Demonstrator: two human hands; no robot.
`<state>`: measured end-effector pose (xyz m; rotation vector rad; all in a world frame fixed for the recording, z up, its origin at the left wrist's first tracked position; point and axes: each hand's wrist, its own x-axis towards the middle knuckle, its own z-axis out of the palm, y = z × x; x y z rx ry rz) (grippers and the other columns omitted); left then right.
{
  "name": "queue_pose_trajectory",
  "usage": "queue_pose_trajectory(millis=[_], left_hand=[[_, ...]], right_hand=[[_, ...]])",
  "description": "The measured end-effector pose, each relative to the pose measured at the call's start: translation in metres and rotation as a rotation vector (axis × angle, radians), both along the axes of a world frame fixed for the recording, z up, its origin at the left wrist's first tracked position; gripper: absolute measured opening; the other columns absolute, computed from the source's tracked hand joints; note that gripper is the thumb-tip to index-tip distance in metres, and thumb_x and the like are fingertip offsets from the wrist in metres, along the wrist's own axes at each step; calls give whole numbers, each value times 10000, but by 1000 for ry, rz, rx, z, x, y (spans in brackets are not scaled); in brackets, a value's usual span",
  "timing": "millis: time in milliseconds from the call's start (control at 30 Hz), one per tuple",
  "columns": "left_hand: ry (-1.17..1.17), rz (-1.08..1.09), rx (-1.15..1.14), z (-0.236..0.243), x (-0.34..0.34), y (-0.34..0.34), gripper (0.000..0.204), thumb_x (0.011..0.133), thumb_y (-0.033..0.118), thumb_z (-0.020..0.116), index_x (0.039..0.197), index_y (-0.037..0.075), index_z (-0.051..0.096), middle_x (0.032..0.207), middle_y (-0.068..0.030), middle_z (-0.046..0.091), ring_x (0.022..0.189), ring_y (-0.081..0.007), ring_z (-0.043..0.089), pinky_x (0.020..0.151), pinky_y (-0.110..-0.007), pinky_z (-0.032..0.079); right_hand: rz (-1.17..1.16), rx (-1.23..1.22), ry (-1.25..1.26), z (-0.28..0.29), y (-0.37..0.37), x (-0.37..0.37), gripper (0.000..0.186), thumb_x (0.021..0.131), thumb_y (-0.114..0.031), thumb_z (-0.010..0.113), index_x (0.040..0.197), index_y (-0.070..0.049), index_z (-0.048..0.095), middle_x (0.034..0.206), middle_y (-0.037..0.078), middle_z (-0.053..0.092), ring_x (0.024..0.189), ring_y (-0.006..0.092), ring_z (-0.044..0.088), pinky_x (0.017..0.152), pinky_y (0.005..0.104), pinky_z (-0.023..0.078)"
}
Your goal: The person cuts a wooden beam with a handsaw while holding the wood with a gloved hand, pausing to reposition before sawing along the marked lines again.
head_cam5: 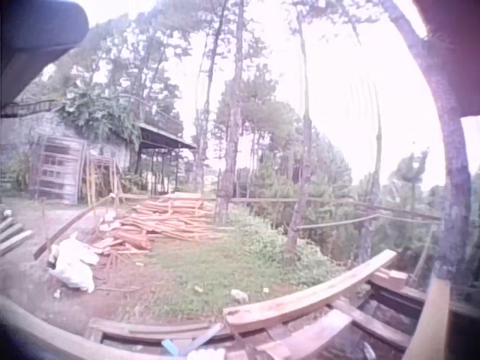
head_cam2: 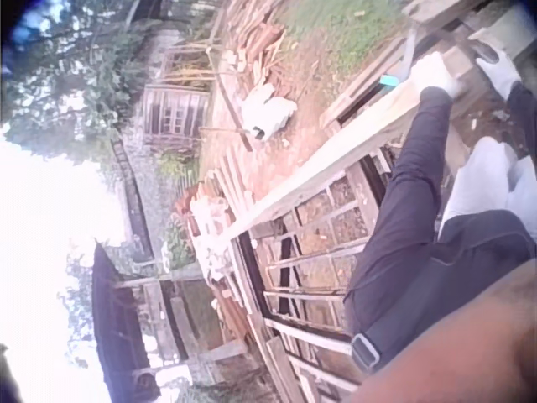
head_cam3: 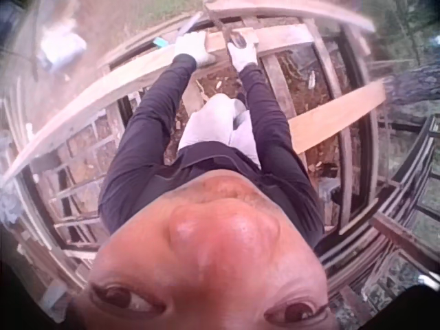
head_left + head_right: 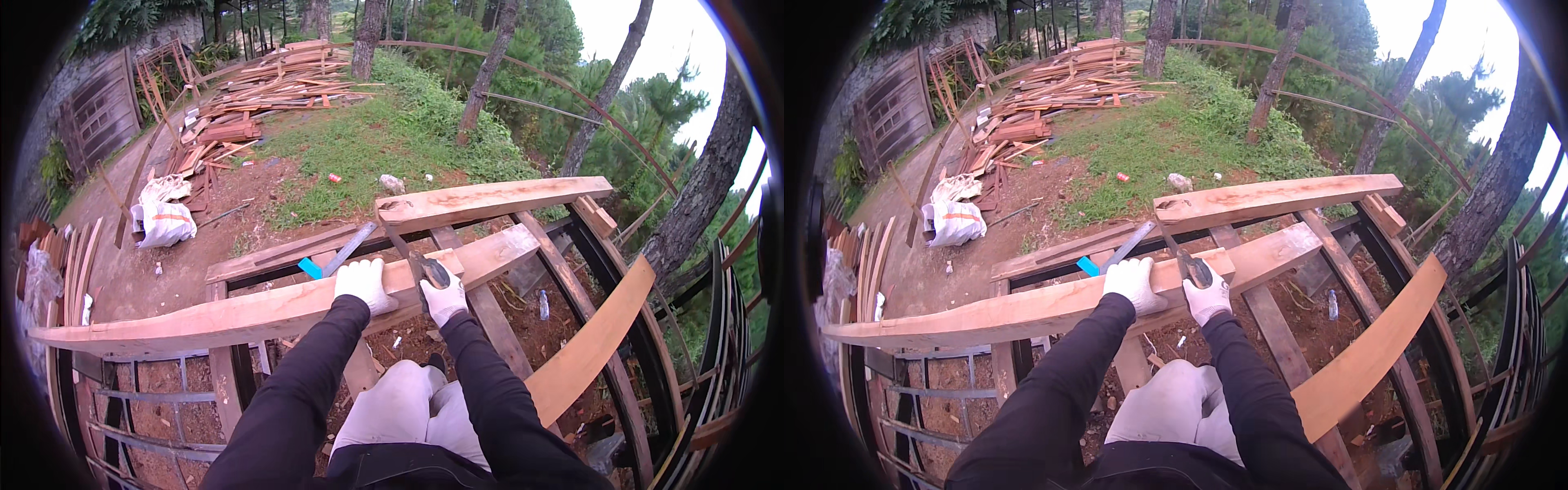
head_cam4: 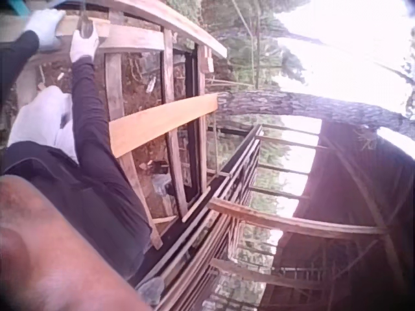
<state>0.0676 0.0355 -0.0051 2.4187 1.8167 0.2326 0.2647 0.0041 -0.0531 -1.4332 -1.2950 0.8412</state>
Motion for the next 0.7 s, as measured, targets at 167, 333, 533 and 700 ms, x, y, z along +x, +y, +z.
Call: queue_pose_trajectory(millis=[167,333,533,700], left_hand=[[-7,72,19,-5,-29,-10,759,676,540,778,1254,78,612,1140,-149,661,1102,-322,640,964,-441,476],[28,57,-56,-12,-31,-22,781,665,522,804,1274,81,596,1154,-145,652,1100,-317,635,964,-466,456],[-8,38,26,-9,-10,3,666,681,477,772,1199,85,624,1178,-148,662,1123,-312,636,968,-439,473],[22,65,-13,-12,-23,-1,773,695,495,762,1326,80,599,1177,-146,659,1141,-317,634,982,-439,474]], right_hand=[[92,60,-69,34,-147,22,556,868,-38,699,1401,51,566,1267,177,702,1148,220,691,1000,342,524],[-10,24,-292,52,-261,51,463,948,-116,624,1388,25,596,900,61,702,664,86,627,597,272,495],[41,26,-73,23,-19,-13,485,871,-61,723,1325,69,615,1245,176,717,1172,269,686,1030,359,512],[28,65,-101,23,-118,18,518,888,-49,711,1378,64,587,1219,143,719,1081,189,684,969,320,522]])
